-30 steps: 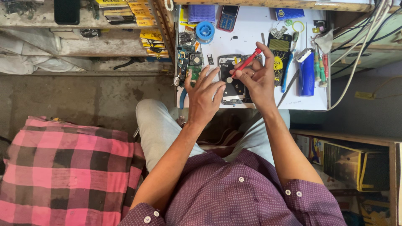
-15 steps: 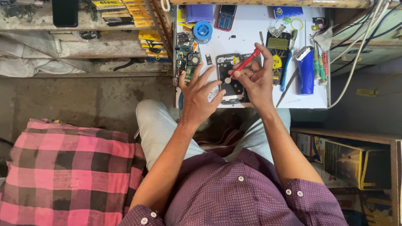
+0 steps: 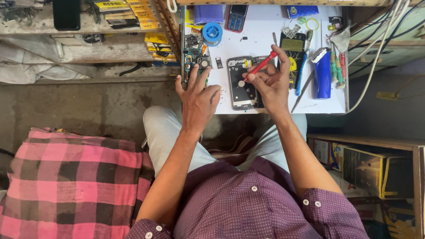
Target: The person sits at a repair bench working on a disassembled smartphone. They hold the phone chassis steady with one hand while using a red screwdriver to unscrew and adjust internal components, occasionally repositioning the phone and picking at small parts on the workbench.
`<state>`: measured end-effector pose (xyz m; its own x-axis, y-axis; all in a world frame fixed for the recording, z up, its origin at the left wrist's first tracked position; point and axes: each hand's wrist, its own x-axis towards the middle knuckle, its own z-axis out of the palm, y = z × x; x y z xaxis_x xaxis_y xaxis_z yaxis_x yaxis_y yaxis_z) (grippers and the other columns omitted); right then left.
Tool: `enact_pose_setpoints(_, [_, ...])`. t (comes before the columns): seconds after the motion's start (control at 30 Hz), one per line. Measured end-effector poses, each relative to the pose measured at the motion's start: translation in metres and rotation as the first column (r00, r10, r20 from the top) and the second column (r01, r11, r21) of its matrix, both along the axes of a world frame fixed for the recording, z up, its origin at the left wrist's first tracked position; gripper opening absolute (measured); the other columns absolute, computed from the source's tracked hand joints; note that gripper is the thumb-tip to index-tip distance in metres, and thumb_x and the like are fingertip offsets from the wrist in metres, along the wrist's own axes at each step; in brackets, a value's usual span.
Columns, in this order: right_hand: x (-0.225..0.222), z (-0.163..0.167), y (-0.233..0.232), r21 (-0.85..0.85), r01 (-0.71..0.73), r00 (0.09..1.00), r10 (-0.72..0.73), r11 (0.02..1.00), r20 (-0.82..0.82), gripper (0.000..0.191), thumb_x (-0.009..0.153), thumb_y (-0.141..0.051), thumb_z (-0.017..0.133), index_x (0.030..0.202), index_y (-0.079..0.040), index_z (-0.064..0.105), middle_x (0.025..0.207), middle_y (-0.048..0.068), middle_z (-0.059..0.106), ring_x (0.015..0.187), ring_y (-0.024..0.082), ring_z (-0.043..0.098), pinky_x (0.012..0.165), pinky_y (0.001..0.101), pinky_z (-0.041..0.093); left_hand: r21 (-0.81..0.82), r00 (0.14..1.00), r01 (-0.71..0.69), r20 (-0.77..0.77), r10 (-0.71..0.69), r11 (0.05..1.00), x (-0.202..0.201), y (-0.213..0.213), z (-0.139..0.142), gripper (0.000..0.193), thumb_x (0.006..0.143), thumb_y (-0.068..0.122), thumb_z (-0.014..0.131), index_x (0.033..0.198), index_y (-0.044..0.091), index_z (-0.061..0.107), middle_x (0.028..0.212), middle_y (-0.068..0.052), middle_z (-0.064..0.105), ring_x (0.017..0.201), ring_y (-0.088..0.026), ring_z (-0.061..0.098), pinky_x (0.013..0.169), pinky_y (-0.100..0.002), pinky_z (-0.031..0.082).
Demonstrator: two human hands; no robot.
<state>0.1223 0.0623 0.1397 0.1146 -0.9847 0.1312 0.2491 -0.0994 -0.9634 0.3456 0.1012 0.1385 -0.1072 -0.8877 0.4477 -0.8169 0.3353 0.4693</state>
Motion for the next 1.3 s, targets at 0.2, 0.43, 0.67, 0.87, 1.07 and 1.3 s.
enact_pose_setpoints(0.2, [-0.001, 0.0, -0.002, -0.009, 0.015, 1.0, -0.015, 1.0, -0.004, 0.081, 0.103, 0.009, 0.068, 0.162, -0.013, 0.018, 0.118, 0.016, 0.065, 0.106, 0.025, 0.074, 0.102, 0.0393, 0.062, 0.016, 0.999, 0.002, 0.041, -0.003, 1.0, 0.001, -0.001, -0.001, 0.008, 0.088, 0.022, 0.081, 0.093, 0.017, 0.079, 0.144, -0.008, 0.059, 0.146, -0.032, 0.043, 0.117, -0.068, 0.021])
enact_pose_setpoints(0.43, [-0.006, 0.0, -0.002, 0.005, 0.053, 0.999, -0.053, 0.999, -0.006, 0.08, 0.103, 0.011, 0.067, 0.162, -0.012, 0.018, 0.118, 0.016, 0.066, 0.106, 0.026, 0.075, 0.099, 0.0376, 0.062, 0.034, 1.0, -0.005, 0.031, 0.004, 0.999, 0.003, -0.002, -0.004, 0.013, 0.091, 0.019, 0.077, 0.104, 0.016, 0.079, 0.147, -0.007, 0.056, 0.147, -0.032, 0.041, 0.119, -0.067, 0.019])
enact_pose_setpoints(0.67, [-0.016, -0.005, -0.011, -0.115, 0.183, 0.981, -0.188, 0.976, -0.038, 0.081, 0.104, 0.017, 0.07, 0.162, -0.011, 0.02, 0.111, 0.014, 0.064, 0.104, 0.022, 0.072, 0.098, 0.0341, 0.061, 0.012, 0.997, -0.08, -0.015, 0.08, 0.997, -0.003, 0.005, -0.001, 0.03, 0.097, 0.019, 0.074, 0.127, 0.014, 0.072, 0.152, -0.007, 0.055, 0.152, -0.028, 0.04, 0.124, -0.061, 0.015])
enact_pose_setpoints(0.87, [-0.023, -0.003, -0.033, -0.291, 0.191, 0.934, -0.265, 0.937, -0.24, 0.076, 0.109, 0.017, 0.07, 0.16, -0.011, 0.021, 0.11, 0.011, 0.066, 0.099, 0.017, 0.071, 0.093, 0.0274, 0.058, 0.103, 0.995, 0.1, -0.039, -0.096, 0.99, -0.036, 0.016, 0.002, 0.066, 0.086, 0.045, 0.08, 0.135, 0.003, 0.065, 0.154, -0.015, 0.05, 0.153, -0.033, 0.032, 0.122, -0.061, 0.015])
enact_pose_setpoints(1.07, [-0.01, 0.0, -0.044, -0.274, 0.115, 0.945, -0.19, 0.955, -0.266, 0.075, 0.109, 0.017, 0.067, 0.161, -0.012, 0.022, 0.113, 0.011, 0.065, 0.103, 0.017, 0.07, 0.097, 0.0298, 0.059, 0.146, 0.994, 0.109, 0.002, -0.11, 0.983, -0.037, 0.014, 0.003, 0.072, 0.084, 0.05, 0.079, 0.133, 0.0, 0.065, 0.152, -0.018, 0.051, 0.152, -0.035, 0.029, 0.121, -0.062, 0.014])
enact_pose_setpoints(1.3, [-0.001, 0.003, -0.045, -0.241, 0.118, 0.938, -0.187, 0.963, -0.29, 0.076, 0.107, 0.016, 0.066, 0.162, -0.012, 0.022, 0.118, 0.011, 0.065, 0.109, 0.017, 0.069, 0.099, 0.0312, 0.06, 0.152, 0.994, 0.109, 0.003, -0.11, 0.982, -0.036, 0.013, 0.001, 0.073, 0.084, 0.051, 0.079, 0.133, -0.002, 0.065, 0.151, -0.018, 0.052, 0.151, -0.035, 0.03, 0.121, -0.063, 0.013])
